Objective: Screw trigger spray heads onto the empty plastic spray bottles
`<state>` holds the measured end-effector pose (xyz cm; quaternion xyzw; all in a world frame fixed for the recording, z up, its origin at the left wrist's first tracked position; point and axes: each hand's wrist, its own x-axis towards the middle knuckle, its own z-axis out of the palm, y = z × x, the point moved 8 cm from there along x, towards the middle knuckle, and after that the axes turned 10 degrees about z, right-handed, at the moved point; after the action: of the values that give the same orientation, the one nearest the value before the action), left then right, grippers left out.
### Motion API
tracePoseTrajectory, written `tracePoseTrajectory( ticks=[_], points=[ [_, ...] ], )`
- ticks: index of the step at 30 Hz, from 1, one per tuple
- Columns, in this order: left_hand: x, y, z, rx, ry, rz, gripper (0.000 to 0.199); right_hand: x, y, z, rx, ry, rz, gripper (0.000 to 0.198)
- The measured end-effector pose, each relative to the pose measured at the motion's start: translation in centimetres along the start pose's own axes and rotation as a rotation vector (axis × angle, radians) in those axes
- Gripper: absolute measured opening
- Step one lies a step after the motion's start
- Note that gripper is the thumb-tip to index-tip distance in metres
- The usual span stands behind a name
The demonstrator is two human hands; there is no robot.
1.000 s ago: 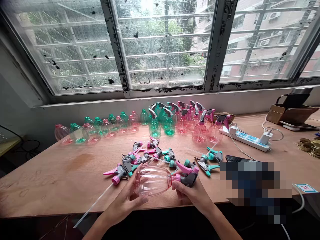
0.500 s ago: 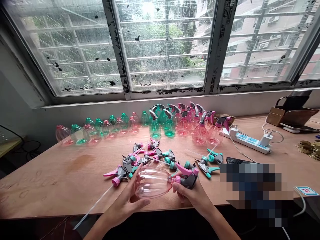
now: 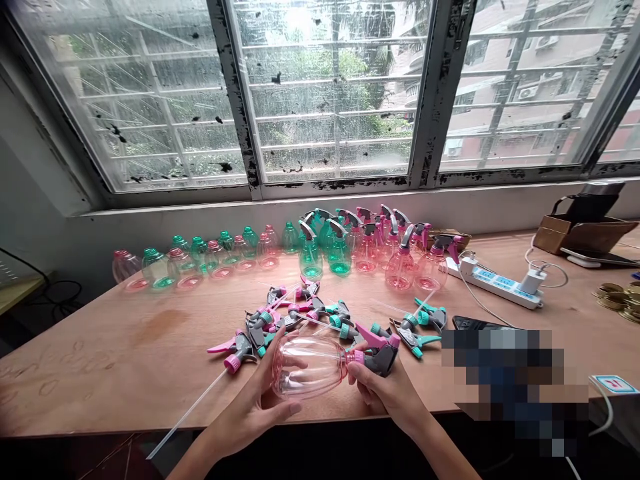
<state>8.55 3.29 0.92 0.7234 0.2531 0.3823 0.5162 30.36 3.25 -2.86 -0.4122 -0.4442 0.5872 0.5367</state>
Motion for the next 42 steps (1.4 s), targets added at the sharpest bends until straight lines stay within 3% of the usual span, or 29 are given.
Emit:
tracePoseTrajectory(
  ticks=[6,10,15,20,24,29,34,38,42],
  points=[
    [-0.01,-0.06,-0.18,-0.017,0.022,-0.015,0.11,-0.17,-0.3,0.34,0.019,-0.018,0.008,0.035],
    [0.03,-0.03,-0.31,-0.057,0.036,-0.043,0.101,-0.2,-0.29,0.61,0.008,-0.037,0.018,0.035],
    [0.27,0.63,-0.04,0.005,0.036,0.038,0.099,0.09,-0.25,0.27,0.03,0.005,0.016,0.036],
    [0.18,0.51,0.02,-0.083,0.064,0.001,0.113,-0.09,-0.24,0.42,0.016,-0.003,0.028,0.035],
    [0.06,0.39,0.02,-0.101,0.044,-0.004,0.097,-0.13,-0.21,0.39,0.0,-0.001,0.021,0.036],
    [0.15,0.38,0.05,0.022,0.026,0.042,0.092,-0.09,-0.38,0.34,0.016,0.013,0.019,0.036],
    [0.22,0.25,-0.33,-0.056,0.076,0.023,0.109,-0.29,-0.58,0.59,-0.059,0.011,0.009,0.037],
    [0.11,0.23,-0.25,-0.093,0.06,-0.01,0.096,-0.18,-0.49,0.58,-0.038,0.005,0.011,0.038],
    [0.16,0.43,-0.22,-0.012,0.055,0.044,0.092,0.07,-0.54,0.37,-0.018,0.03,0.009,0.039]
  ],
)
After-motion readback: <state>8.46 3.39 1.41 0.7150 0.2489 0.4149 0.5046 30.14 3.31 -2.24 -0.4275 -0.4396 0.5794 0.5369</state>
